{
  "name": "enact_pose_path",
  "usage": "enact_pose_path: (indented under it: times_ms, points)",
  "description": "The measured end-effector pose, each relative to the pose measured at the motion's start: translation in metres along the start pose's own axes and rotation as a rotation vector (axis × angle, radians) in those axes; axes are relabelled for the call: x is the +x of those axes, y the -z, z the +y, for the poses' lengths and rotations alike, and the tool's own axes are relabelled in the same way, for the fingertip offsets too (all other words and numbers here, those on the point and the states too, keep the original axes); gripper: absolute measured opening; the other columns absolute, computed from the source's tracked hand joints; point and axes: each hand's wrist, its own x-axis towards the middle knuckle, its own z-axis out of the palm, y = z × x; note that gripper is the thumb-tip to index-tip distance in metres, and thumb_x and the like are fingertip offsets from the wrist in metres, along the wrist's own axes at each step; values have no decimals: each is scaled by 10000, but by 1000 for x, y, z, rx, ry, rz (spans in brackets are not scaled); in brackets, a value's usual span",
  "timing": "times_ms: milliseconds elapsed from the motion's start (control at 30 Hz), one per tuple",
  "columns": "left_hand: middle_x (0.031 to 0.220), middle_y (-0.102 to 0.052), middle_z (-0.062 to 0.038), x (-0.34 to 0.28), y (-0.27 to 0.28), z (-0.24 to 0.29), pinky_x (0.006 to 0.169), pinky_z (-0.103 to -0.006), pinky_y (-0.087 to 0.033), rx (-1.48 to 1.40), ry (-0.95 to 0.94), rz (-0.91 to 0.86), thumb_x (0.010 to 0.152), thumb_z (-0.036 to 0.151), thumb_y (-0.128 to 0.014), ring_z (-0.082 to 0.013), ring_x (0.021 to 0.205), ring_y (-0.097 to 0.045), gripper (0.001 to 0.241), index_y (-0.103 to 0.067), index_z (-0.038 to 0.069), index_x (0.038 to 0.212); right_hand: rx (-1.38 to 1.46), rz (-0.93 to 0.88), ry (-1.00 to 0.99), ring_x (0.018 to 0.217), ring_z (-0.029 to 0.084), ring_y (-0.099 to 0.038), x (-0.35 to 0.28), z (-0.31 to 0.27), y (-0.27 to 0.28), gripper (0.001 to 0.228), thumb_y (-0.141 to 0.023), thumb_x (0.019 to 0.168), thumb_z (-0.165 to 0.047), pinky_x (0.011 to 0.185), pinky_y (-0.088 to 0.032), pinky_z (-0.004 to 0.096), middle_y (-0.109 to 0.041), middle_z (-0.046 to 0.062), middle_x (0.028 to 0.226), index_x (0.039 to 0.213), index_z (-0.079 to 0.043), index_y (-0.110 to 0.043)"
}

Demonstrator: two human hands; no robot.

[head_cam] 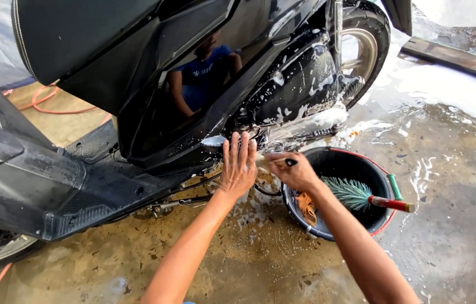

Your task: Washing the engine and side panels of a motorcycle using a brush and soapy water.

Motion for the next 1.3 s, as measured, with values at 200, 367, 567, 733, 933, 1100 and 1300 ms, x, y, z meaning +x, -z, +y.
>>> enact_pose_path:
  times_ms: [200,367,567,733,933,1100,1300]
  points:
    - [1592,-280,-324,-35,-22,14,1191,-577,-255,-10,-50,-45,839,71,-469,-473,1461,-319,695,-330,-47,1510,-99,-95,-432,622,196,-714,4,-12,50,138,-755,798,-238,669,-554,380,-711,106,581,795,-108,-798]
    - [1623,-176,-347,-36,-15,27,1220,-573,-189,35,-99,-148,860,61,-462,-488,1506,-206,765,-226,-7,1585,-610,-591,-698,707,221,-770,-3,70,70,341,-706,786,-443,821,-575,387,-703,19,503,603,-163,-772]
    - [1490,-451,-285,-66,-70,78,1197,-494,-377,-168,-345,-293,986,100,-456,-379,1365,-516,452,-454,-4,1426,-707,-613,-658,653,204,-781,-21,115,53,200,-647,847,-286,703,-612,331,-743,11,575,828,-172,-810]
    - [883,-536,-32,-107,-162,142,605,-414,-562,-580,-99,-406,841,97,-565,-259,731,-672,127,-543,172,942,-957,-550,-441,833,366,-764,-27,122,37,314,-568,824,-351,754,-622,492,-777,117,817,812,-157,-814]
    - [1584,-242,-376,-33,-68,130,1215,-612,-215,-679,-89,-837,718,87,-752,-528,1465,-280,1018,-216,-66,1570,-1139,-758,-81,1159,420,-559,-41,158,56,399,-673,750,-142,988,-503,503,-578,158,1157,1137,-70,-612]
    - [952,-590,-103,-90,-155,162,763,-451,-552,-617,-74,-591,723,152,-755,-298,867,-654,286,-597,90,954,-1004,-771,-87,905,408,-705,-34,174,67,251,-552,786,-61,703,-609,498,-669,175,987,1000,-32,-680]
    - [1621,-151,-367,3,-43,127,1193,-603,-296,-807,-15,-959,699,-65,-683,-529,1477,-240,933,-282,-83,1542,-791,-911,-269,1087,568,-545,-29,96,85,485,-700,742,-98,825,-580,564,-541,228,1246,1202,-62,-549]
